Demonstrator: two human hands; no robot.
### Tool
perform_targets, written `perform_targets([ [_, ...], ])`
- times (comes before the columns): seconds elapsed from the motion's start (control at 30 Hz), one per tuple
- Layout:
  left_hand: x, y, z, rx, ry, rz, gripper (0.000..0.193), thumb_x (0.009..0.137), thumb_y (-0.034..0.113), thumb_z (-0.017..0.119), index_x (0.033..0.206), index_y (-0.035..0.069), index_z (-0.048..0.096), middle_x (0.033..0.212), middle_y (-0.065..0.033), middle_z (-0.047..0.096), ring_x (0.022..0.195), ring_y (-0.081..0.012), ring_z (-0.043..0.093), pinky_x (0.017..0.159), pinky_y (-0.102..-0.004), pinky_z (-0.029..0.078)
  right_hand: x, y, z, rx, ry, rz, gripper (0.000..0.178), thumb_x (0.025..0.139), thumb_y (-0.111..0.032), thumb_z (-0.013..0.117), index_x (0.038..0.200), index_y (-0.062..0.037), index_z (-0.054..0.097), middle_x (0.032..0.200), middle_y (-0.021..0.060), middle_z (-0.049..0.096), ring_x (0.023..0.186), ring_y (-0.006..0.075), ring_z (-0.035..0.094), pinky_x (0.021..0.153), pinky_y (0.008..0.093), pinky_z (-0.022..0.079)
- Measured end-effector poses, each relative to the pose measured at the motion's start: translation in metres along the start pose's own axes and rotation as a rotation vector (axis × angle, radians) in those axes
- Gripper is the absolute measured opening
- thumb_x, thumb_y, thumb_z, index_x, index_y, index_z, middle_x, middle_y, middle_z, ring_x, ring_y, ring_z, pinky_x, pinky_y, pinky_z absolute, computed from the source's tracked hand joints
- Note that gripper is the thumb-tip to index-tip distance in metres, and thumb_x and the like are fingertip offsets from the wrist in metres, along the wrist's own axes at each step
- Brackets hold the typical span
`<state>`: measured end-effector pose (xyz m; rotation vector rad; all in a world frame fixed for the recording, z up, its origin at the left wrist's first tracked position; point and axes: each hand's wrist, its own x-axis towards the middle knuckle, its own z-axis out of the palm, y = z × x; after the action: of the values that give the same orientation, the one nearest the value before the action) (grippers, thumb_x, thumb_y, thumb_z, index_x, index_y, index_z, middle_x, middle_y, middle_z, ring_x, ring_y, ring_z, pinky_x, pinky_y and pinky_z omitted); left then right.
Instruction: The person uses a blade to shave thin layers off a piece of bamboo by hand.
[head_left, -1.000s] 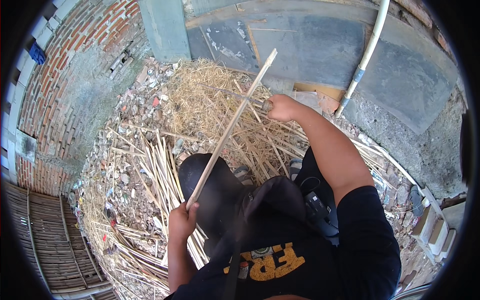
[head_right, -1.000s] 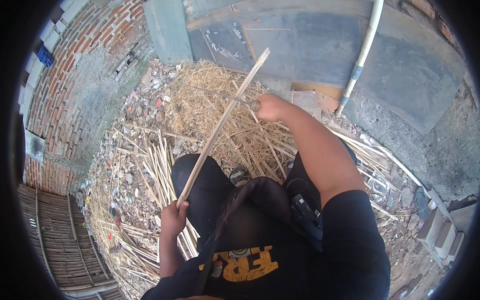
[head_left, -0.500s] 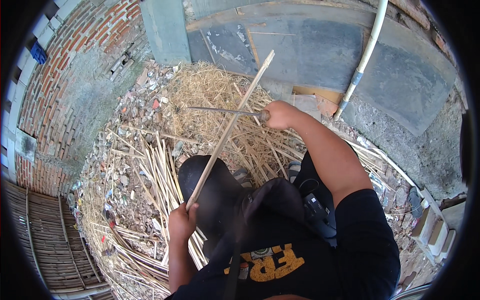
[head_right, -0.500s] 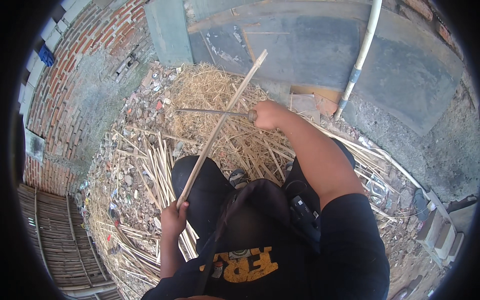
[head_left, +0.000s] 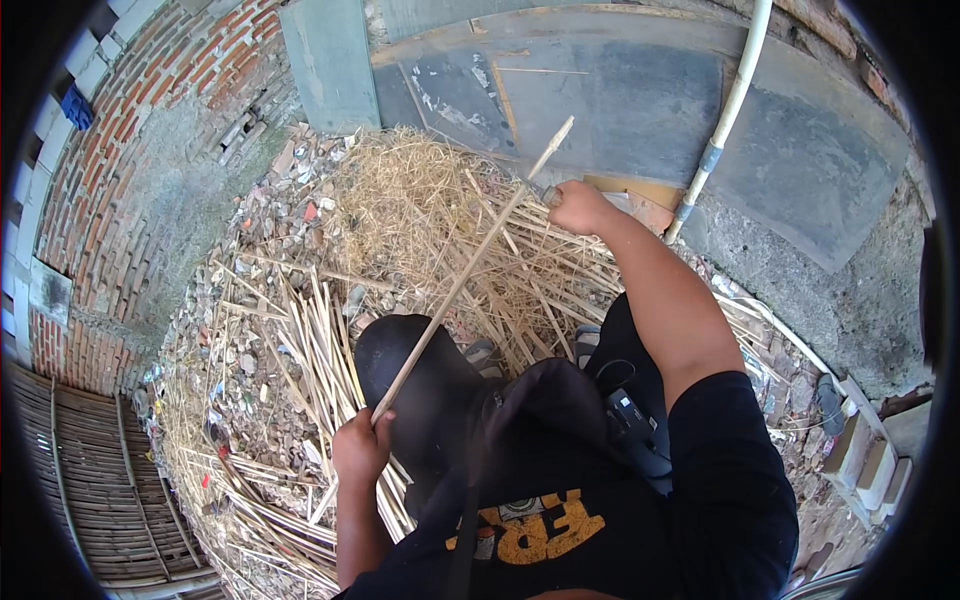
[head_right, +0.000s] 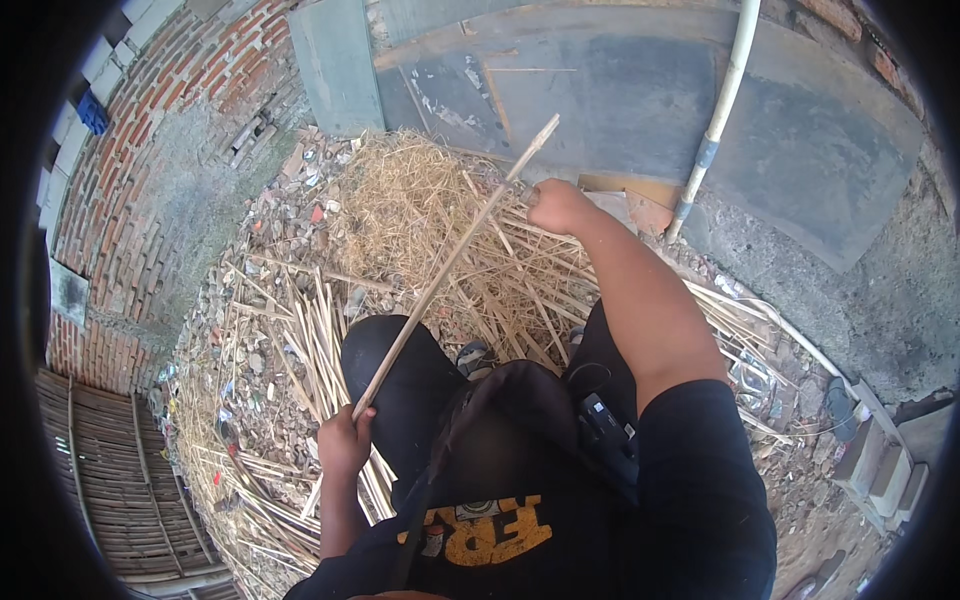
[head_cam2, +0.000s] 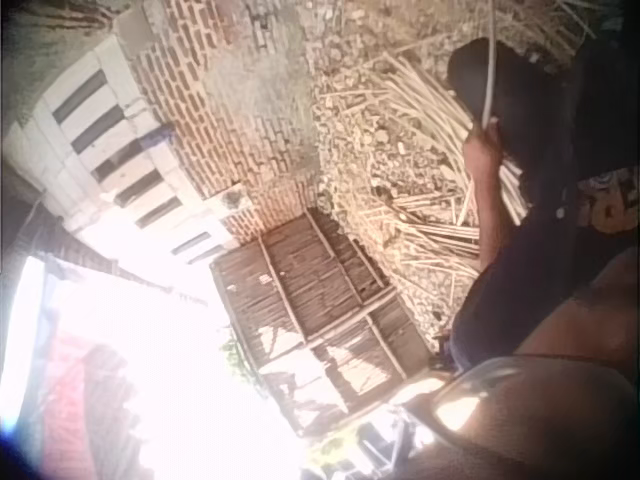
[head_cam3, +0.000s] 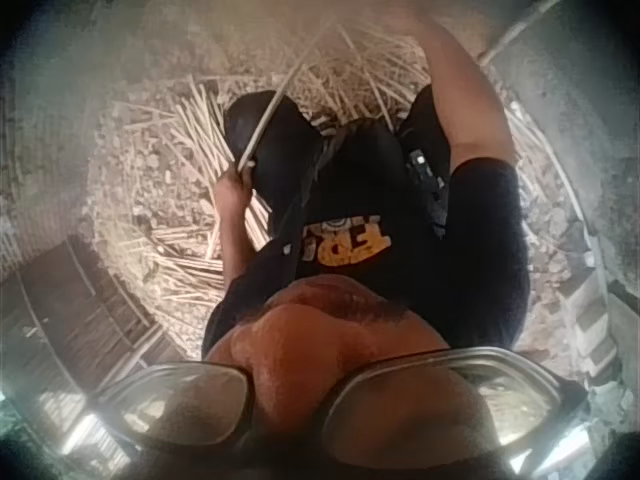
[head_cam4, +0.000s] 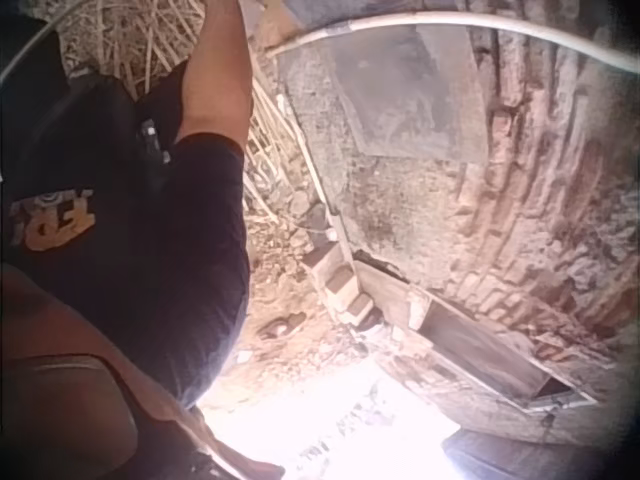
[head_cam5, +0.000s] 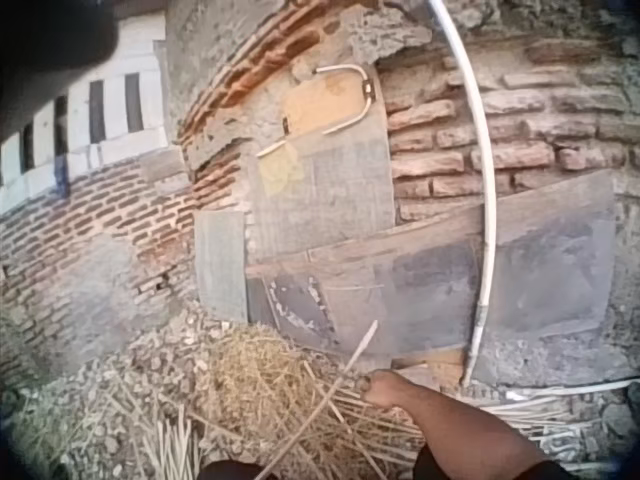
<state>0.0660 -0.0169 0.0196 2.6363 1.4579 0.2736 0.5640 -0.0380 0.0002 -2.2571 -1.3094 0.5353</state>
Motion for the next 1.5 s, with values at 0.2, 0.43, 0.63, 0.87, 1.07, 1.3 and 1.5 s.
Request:
perform_targets([
  [0.2, 0.006, -0.002, -0.011, -0.046, -0.147, -0.023, 0.041, 0.095, 0.040, 0.065, 0.081, 0.001, 0.064, 0.068, -0.0238, 0.064, 0.067, -0.0451, 0.065, 0.062, -0.0522, 0.051, -0.017, -0.034, 0.013, -0.075, -0.096, -0.048, 0.044, 0.074, -0.018, 0.065, 0.113, 0.0009, 0.068, 0.104, 0.0249, 0.070, 0.101, 0.0400, 0.067, 0.090, 0.0454, 0.053],
  [0.43, 0.002, -0.006, -0.004, -0.170, -0.125, -0.038, 0.041, 0.095, 0.039, 0.064, 0.081, 0.000, 0.065, 0.065, -0.0240, 0.062, 0.066, -0.0449, 0.064, 0.061, -0.0500, 0.050, -0.046, -0.071, 0.006, -0.208, -0.230, -0.263, 0.031, 0.074, -0.017, 0.066, 0.102, -0.0073, 0.072, 0.096, 0.0198, 0.071, 0.094, 0.0380, 0.068, 0.082, 0.0473, 0.054],
  [0.63, 0.002, 0.000, -0.002, -0.159, -0.087, -0.060, 0.039, 0.095, 0.038, 0.065, 0.084, 0.000, 0.066, 0.065, -0.0234, 0.063, 0.066, -0.0446, 0.065, 0.061, -0.0501, 0.050, -0.021, -0.042, 0.001, -0.025, -0.119, -0.167, 0.031, 0.075, -0.020, 0.068, 0.102, -0.0052, 0.071, 0.094, 0.0211, 0.070, 0.093, 0.0386, 0.067, 0.082, 0.0467, 0.053],
  [0.87, 0.004, -0.001, -0.006, -0.148, -0.128, -0.064, 0.040, 0.096, 0.039, 0.064, 0.086, 0.000, 0.066, 0.067, -0.0243, 0.063, 0.067, -0.0452, 0.065, 0.062, -0.0504, 0.050, -0.037, -0.057, 0.004, -0.173, -0.172, -0.194, 0.028, 0.075, -0.017, 0.064, 0.100, -0.0071, 0.071, 0.099, 0.0189, 0.071, 0.093, 0.0380, 0.067, 0.082, 0.0484, 0.053],
  [1.07, 0.003, -0.004, 0.002, -0.135, -0.130, -0.078, 0.041, 0.096, 0.039, 0.064, 0.085, 0.000, 0.065, 0.067, -0.0248, 0.063, 0.068, -0.0453, 0.065, 0.062, -0.0506, 0.050, -0.028, -0.055, 0.000, -0.178, -0.264, -0.208, 0.030, 0.074, -0.018, 0.065, 0.101, -0.0056, 0.072, 0.099, 0.0193, 0.071, 0.095, 0.0368, 0.068, 0.083, 0.0463, 0.054],
  [1.3, 0.001, 0.000, -0.004, -0.112, -0.090, -0.075, 0.040, 0.096, 0.039, 0.064, 0.086, 0.000, 0.066, 0.066, -0.0244, 0.063, 0.067, -0.0455, 0.065, 0.062, -0.0515, 0.050, -0.010, -0.023, -0.005, 0.084, -0.010, -0.052, 0.040, 0.075, -0.020, 0.068, 0.107, 0.0039, 0.069, 0.098, 0.0281, 0.069, 0.092, 0.0398, 0.067, 0.083, 0.0442, 0.053],
  [1.5, 0.005, 0.002, -0.007, -0.142, -0.154, -0.095, 0.045, 0.096, 0.041, 0.065, 0.087, -0.004, 0.066, 0.069, -0.0252, 0.064, 0.070, -0.0456, 0.066, 0.063, -0.0501, 0.049, -0.037, -0.054, 0.001, -0.139, -0.248, -0.152, 0.037, 0.076, -0.016, 0.064, 0.111, -0.0064, 0.071, 0.100, 0.0206, 0.071, 0.098, 0.0377, 0.068, 0.085, 0.0453, 0.054],
])
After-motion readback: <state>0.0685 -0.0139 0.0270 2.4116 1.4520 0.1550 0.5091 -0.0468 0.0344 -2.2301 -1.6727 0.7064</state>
